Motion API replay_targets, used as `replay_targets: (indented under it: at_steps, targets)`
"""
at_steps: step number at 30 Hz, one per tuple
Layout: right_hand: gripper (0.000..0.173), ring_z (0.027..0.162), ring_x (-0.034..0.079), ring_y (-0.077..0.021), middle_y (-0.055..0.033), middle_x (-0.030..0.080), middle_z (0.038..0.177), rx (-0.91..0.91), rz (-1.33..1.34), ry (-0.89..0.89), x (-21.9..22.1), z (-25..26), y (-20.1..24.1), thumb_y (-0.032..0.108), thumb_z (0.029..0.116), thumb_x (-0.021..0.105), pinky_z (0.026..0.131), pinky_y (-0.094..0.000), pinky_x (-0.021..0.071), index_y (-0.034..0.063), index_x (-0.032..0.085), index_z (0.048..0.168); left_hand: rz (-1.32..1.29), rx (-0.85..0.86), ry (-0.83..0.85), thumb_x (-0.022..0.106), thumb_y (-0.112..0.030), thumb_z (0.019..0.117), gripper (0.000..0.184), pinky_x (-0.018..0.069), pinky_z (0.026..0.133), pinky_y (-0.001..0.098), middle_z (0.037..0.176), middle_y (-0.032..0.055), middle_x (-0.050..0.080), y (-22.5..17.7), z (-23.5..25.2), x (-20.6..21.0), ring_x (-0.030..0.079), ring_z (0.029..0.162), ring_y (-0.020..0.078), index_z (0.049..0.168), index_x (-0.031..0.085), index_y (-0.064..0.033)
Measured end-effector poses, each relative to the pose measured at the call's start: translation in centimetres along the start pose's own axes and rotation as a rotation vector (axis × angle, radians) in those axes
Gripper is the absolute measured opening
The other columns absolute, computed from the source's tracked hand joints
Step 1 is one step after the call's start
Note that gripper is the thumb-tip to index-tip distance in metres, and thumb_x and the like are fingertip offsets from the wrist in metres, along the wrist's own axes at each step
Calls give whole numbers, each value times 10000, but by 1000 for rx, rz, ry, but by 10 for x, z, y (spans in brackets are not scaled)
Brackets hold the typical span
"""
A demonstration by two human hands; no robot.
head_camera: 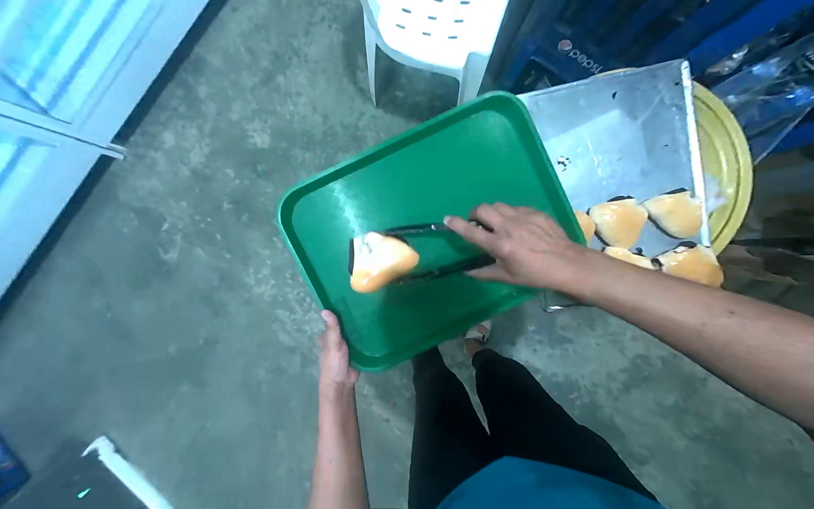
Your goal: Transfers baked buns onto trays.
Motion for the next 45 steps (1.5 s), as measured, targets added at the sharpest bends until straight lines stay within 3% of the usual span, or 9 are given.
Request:
replay_targets:
  at_steps: [6, 12, 15, 19, 25, 32, 38, 42, 45]
  targets:
    - [731, 971, 649, -450, -245, 644, 1124, -73, -135, -162, -37, 64, -4, 273, 814, 832, 736, -539, 534, 83, 546, 1460, -4, -20, 14, 336, -476, 1083, 562, 653, 745, 374, 918, 87, 773, 4, -22, 8, 763, 830, 167, 1144, 654, -18]
    - [963, 1111, 588, -452, -254, 578, 1254, 37, -88, -1, -39, 92, 17, 339, 749, 883, 845, -543, 506, 74, 420, 1550, -26, 30, -16, 445, -543, 1034, 568, 649, 760, 375, 944, 84, 768, 6, -19, -7, 758, 856, 165, 1185, 636, -30]
    - [969, 1065, 615, -415, -238, 575, 1249, 199, 80, -67, -67, 52, -8, 434, 774, 860, 800, -540, 540, 73, 416, 1556, -2, 90, -22, 536, -651, 942, 631, 646, 786, 350, 991, 23, 767, -2, -17, -20, 750, 913, 123, 1243, 601, -101]
    - [690, 983, 661, -383, -212, 643, 1194, 579, 170, -214, -99, -73, -87, 433, 904, 759, 803, -597, 535, 101, 548, 1471, 29, 174, -9, 625, -700, 842, 673, 631, 842, 301, 1063, -67, 756, -19, -14, -36, 727, 995, 63, 1283, 564, -195]
    - [626, 971, 663, -478, -273, 640, 1209, 1072, 207, 148, -7, -259, -106, 339, 894, 812, 809, -689, 515, 83, 595, 1423, 113, 245, -40, 511, -653, 950, 616, 601, 933, 316, 1155, -75, 726, -32, -10, -58, 688, 1106, 63, 1342, 490, -179]
    - [949, 1148, 596, -509, -326, 524, 1352, 1271, 186, 178, 64, -256, -139, 452, 816, 853, 876, -653, 516, 36, 401, 1540, 111, 274, -78, 312, -580, 1046, 543, 600, 933, 332, 1170, -54, 717, -23, -8, -30, 685, 1118, 78, 1357, 468, -164]
    - [954, 1201, 562, -517, -324, 499, 1386, 1260, 182, 200, 86, -244, -144, 420, 861, 819, 889, -626, 519, 13, 331, 1572, 81, 234, -48, 399, -611, 1011, 536, 613, 890, 310, 1115, -65, 729, -2, -16, 2, 704, 1063, 68, 1306, 487, -172]
    - [695, 1013, 660, -458, -292, 636, 1226, 1202, 534, 43, 72, -258, -167, 448, 929, 743, 863, -653, 523, 37, 535, 1449, 53, 223, -1, 615, -689, 861, 653, 619, 883, 327, 1102, -49, 741, 9, -18, 8, 711, 1054, 88, 1284, 551, -195]
    - [404, 567, 567, -101, -40, 662, 860, 1200, 1172, -71, 70, -275, -189, 402, 1085, 466, 507, -274, 504, 85, 624, 1279, 78, 215, 29, 649, -701, 823, 682, 620, 883, 319, 1111, -53, 741, 14, -19, 8, 709, 1058, 78, 1281, 557, -204]
Point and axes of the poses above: each hand's wrist, its own z-axis towards the middle knuckle, its own x-axis out of the palm, y = z × x, the point moved 5 cm from there along z, towards the middle knuckle
